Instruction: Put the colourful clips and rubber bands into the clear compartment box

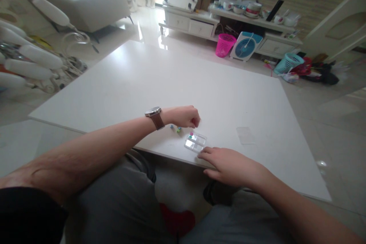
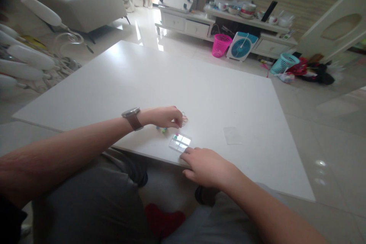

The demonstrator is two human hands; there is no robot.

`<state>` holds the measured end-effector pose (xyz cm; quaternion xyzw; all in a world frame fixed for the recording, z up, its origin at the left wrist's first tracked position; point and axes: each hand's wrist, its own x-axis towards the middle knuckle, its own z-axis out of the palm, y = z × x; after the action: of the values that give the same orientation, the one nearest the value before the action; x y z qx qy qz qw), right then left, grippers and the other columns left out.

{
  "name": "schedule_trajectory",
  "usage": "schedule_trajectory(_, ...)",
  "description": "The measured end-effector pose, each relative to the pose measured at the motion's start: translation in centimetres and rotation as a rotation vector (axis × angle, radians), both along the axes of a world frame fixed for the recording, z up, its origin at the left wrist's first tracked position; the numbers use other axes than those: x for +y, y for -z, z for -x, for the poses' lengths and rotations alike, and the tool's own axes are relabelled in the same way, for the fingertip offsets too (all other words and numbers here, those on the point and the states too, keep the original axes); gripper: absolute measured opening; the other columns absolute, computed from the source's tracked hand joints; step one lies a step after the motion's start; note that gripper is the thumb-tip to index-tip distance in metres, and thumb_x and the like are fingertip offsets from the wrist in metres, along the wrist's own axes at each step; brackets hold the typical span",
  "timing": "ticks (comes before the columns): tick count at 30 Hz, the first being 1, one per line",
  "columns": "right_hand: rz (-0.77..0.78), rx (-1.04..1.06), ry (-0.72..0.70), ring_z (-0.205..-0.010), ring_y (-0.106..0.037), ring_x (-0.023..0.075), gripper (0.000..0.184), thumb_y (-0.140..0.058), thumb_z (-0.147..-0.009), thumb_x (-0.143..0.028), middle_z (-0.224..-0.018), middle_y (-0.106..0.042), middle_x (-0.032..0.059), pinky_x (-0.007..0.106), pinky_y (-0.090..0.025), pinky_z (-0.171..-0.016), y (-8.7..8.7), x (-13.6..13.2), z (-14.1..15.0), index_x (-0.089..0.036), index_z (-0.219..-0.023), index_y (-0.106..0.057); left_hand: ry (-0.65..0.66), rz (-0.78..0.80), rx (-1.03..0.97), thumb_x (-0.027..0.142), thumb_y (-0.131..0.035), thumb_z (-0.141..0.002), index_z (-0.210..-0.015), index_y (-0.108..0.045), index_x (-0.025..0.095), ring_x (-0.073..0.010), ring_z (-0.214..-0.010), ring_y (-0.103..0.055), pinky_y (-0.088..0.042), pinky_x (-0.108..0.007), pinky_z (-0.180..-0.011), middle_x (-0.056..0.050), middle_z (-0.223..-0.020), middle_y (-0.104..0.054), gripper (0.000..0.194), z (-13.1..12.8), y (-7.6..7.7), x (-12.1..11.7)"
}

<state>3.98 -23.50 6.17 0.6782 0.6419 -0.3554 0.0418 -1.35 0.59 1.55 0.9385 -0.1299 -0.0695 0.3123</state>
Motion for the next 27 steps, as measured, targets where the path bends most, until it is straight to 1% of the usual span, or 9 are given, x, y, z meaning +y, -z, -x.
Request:
schedule_trajectory(4, -0.001, 0.02, -0.016, -0.105, -0.065, 0.0289, 0.044, -0.055, -0.09, -0.037, -0.126, -0.065, 0.0107, 0.041, -0.05, -0.089, 0.12, -0.07, -0.13, -0.026, -0.132, -0.06, 0.007, 0.0, 0.023, 0.008, -0.066, -0.075, -0.085, -0.077, 0.016, -0.0106, -0.069, -0.063, -0.045, -0.02, -0.065, -0.002, -0.076, -0.073, 0.017, 0.12, -0.39, -0.25)
schedule_trajectory(10, 0.0, 0.017, -0.023, -0.106, -0.065, 0.0289, 0.045, -0.055, -0.09, -0.037, -0.128, -0.064, 0.0107, 0.04, -0.05, -0.089, 0.2, -0.11, -0.17, -0.027, -0.133, -0.06, 0.018, -0.004, 0.023, 0.007, -0.063, -0.073, -0.092, -0.076, 0.015, -0.0099, -0.067, -0.061, -0.045, -0.019, -0.063, -0.002, -0.077, -0.071, 0.025, 0.22, -0.62, -0.48)
schedule_trajectory(19, -0.002, 0.026, -0.012, -0.106, -0.065, 0.0286, 0.043, -0.056, -0.09, -0.037, -0.128, -0.064, 0.0107, 0.04, -0.049, -0.09, 0.05, -0.13, -0.16, -0.026, -0.131, -0.061, 0.003, -0.01, 0.024, 0.006, -0.062, -0.068, -0.091, -0.076, 0.015, -0.0094, -0.062, -0.058, -0.043, -0.019, -0.06, 0.0, -0.07, -0.067, 0.028, 0.21, -0.54, -0.43)
schedule_trajectory(21, -0.002, 0.028, -0.008, -0.106, -0.065, 0.0286, 0.043, -0.056, -0.09, -0.037, -0.127, -0.065, 0.0107, 0.04, -0.049, -0.09, 0.03, -0.14, -0.14, -0.026, -0.13, -0.062, -0.004, -0.004, 0.015, 0.006, -0.063, -0.068, -0.09, -0.076, 0.015, -0.0092, -0.061, -0.058, -0.043, -0.019, -0.059, 0.0, -0.069, -0.068, 0.027, 0.22, -0.59, -0.46)
schedule_trajectory(27, 0.002, 0.021, 0.006, -0.106, -0.065, 0.0283, 0.043, -0.057, -0.09, -0.037, -0.126, -0.065, 0.0103, 0.04, -0.05, -0.09, -0.07, -0.13, -0.08, -0.026, -0.131, -0.062, -0.016, 0.019, -0.044, 0.005, -0.067, -0.071, -0.079, -0.074, 0.015, -0.0098, -0.067, -0.061, -0.044, -0.019, -0.064, -0.001, -0.072, -0.071, 0.014, 0.15, -0.27, -0.31)
